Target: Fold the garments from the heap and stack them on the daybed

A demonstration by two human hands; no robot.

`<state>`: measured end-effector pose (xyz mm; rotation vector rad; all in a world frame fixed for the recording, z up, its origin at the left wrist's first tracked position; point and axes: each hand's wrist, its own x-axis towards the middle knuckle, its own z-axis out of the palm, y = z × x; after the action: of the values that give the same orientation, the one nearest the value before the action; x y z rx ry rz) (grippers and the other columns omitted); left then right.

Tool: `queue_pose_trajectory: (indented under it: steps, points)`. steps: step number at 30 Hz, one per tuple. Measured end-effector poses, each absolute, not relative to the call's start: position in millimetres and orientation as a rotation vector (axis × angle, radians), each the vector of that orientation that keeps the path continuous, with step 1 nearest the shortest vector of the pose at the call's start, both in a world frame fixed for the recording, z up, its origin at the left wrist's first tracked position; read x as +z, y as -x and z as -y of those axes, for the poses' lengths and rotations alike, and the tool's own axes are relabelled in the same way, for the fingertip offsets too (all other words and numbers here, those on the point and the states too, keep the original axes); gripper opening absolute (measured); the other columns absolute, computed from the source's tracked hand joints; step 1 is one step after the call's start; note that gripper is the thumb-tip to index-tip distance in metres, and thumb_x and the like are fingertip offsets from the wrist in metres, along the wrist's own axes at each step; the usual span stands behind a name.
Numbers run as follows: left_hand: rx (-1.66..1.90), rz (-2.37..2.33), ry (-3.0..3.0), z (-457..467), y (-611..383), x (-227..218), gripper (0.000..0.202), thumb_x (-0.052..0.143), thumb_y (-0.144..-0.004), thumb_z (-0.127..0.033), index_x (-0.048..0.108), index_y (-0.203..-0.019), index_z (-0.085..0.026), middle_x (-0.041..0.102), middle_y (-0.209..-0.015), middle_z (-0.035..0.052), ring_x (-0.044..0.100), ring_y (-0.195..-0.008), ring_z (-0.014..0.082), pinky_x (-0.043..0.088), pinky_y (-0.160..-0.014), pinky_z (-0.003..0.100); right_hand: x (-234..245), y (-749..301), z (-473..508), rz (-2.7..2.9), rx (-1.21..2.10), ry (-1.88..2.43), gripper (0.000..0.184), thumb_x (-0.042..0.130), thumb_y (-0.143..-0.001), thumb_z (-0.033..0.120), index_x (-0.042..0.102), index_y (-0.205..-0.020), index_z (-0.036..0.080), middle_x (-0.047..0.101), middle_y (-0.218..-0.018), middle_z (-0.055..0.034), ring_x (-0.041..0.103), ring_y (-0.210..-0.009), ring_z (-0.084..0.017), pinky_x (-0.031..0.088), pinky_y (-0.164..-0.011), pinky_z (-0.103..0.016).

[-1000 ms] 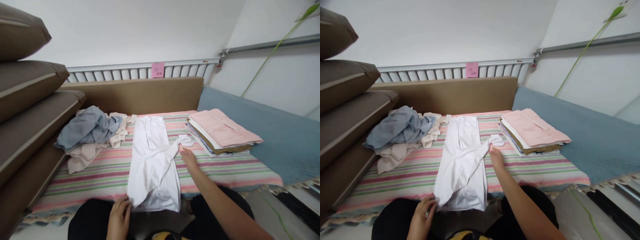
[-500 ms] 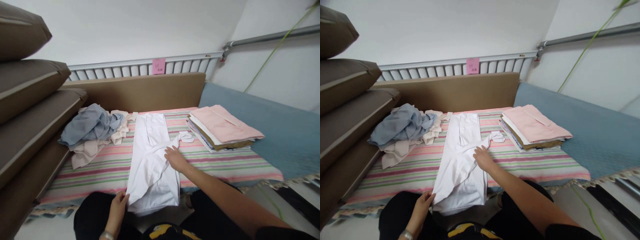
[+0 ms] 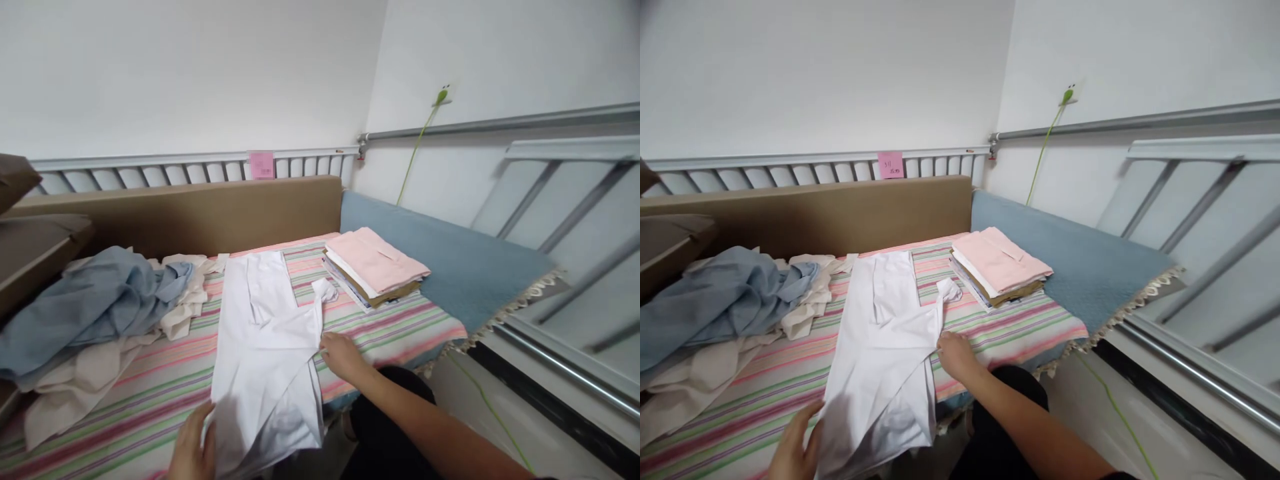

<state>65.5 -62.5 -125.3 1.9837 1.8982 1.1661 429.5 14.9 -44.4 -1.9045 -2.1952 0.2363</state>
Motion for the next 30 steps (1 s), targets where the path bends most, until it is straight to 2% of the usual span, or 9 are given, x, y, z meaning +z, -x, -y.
queue_pose_trajectory:
  steps: [3, 6, 9, 12, 16, 19, 23, 26, 30]
  points:
    - [1.059, -1.836, -2.302, 30.7, -86.4, -124.4, 0.040, 0.037, -0.084, -0.033, 0.055, -0.115, -0.015, 0.058, -0.121, 0.0113, 0.052, -0.115, 0.0232, 0.042, -0.099, 0.041, -40.0, -440.3, -32.1, 2.044, 0.322, 2.014, 0.021, 0.045, -0.081, 0.022, 0.064, -0.087, 0.020, 0.067, -0.091, -0.0043, 0.059, -0.085, -0.016, 0.038, -0.072, -0.024]
    - [0.892, -1.911, -2.466, 11.6, -98.0, -136.4, 0.045, 0.034, -0.087, -0.032, 0.050, -0.123, -0.011, 0.052, -0.129, 0.0130, 0.045, -0.122, 0.0240, 0.040, -0.100, 0.042, -32.4, -444.6, -52.3, 1.906, 0.337, 2.107, 0.024, 0.042, -0.083, 0.024, 0.063, -0.093, 0.019, 0.068, -0.091, -0.0054, 0.061, -0.083, -0.016, 0.039, -0.068, -0.024]
    - [0.747, -2.077, -2.516, 10.7, -101.5, -146.6, 0.046, 0.034, -0.088, -0.033, 0.047, -0.128, -0.014, 0.047, -0.135, 0.0109, 0.039, -0.127, 0.0255, 0.039, -0.099, 0.045, -28.4, -432.8, -65.6, 1.855, 0.287, 2.111, 0.031, 0.045, -0.082, 0.026, 0.059, -0.109, 0.017, 0.062, -0.111, -0.0102, 0.057, -0.099, -0.020, 0.039, -0.078, -0.027]
    - [0.625, -2.144, -2.542, 17.4, -103.3, -145.9, 0.047, 0.034, -0.088, -0.035, 0.042, -0.132, -0.019, 0.041, -0.140, 0.0088, 0.035, -0.130, 0.0251, 0.037, -0.100, 0.044, -33.2, -409.2, -77.1, 1.869, 0.219, 2.087, 0.050, 0.051, -0.079, 0.028, 0.047, -0.126, 0.015, 0.037, -0.140, -0.0155, 0.039, -0.122, -0.028, 0.033, -0.094, -0.036]
    - [0.554, -2.184, -2.538, 21.8, -106.3, -137.5, 0.047, 0.036, -0.089, -0.036, 0.040, -0.134, -0.023, 0.039, -0.142, 0.0084, 0.032, -0.132, 0.0245, 0.035, -0.101, 0.042, -47.6, -388.3, -97.5, 1.717, 0.338, 2.020, 0.062, 0.055, -0.071, 0.010, 0.044, -0.132, 0.015, 0.021, -0.148, -0.0158, 0.020, -0.133, -0.034, 0.016, -0.105, -0.048]
    - [0.526, -2.210, -2.540, 22.1, -107.2, -135.0, 0.047, 0.036, -0.088, -0.035, 0.039, -0.134, -0.024, 0.038, -0.142, 0.0090, 0.031, -0.132, 0.0247, 0.035, -0.101, 0.041, -52.6, -400.2, -113.9, 1.504, 0.510, 1.943, 0.059, 0.047, -0.071, 0.001, 0.049, -0.127, 0.016, 0.036, -0.140, -0.0184, 0.035, -0.125, -0.033, 0.019, -0.103, -0.050]
    - [0.522, -2.208, -2.548, 23.0, -107.3, -135.4, 0.048, 0.037, -0.088, -0.036, 0.038, -0.135, -0.024, 0.037, -0.143, 0.0093, 0.031, -0.132, 0.0249, 0.035, -0.100, 0.041, -53.2, -447.4, -122.4, 1.260, 0.621, 1.932, 0.059, 0.045, -0.070, 0.002, 0.048, -0.127, 0.018, 0.056, -0.118, -0.0154, 0.050, -0.113, -0.027, 0.036, -0.096, -0.042]
    - [0.534, -2.206, -2.538, 22.7, -107.0, -137.1, 0.049, 0.037, -0.088, -0.037, 0.038, -0.135, -0.025, 0.037, -0.143, 0.0085, 0.032, -0.132, 0.0246, 0.036, -0.100, 0.042, -62.2, -478.0, -109.1, 0.995, 0.726, 1.917, 0.060, 0.047, -0.068, 0.005, 0.046, -0.125, 0.020, 0.064, -0.102, -0.0093, 0.062, -0.093, -0.021, 0.050, -0.077, -0.032]
    - [0.581, -2.202, -2.522, 19.6, -106.1, -141.5, 0.049, 0.036, -0.087, -0.037, 0.041, -0.133, -0.024, 0.038, -0.142, 0.0092, 0.035, -0.130, 0.0253, 0.036, -0.099, 0.043, -81.5, -492.3, -88.2, 0.715, 0.867, 1.830, 0.055, 0.050, -0.066, 0.009, 0.048, -0.120, 0.018, 0.067, -0.083, -0.0059, 0.065, -0.069, -0.018, 0.053, -0.059, -0.028]
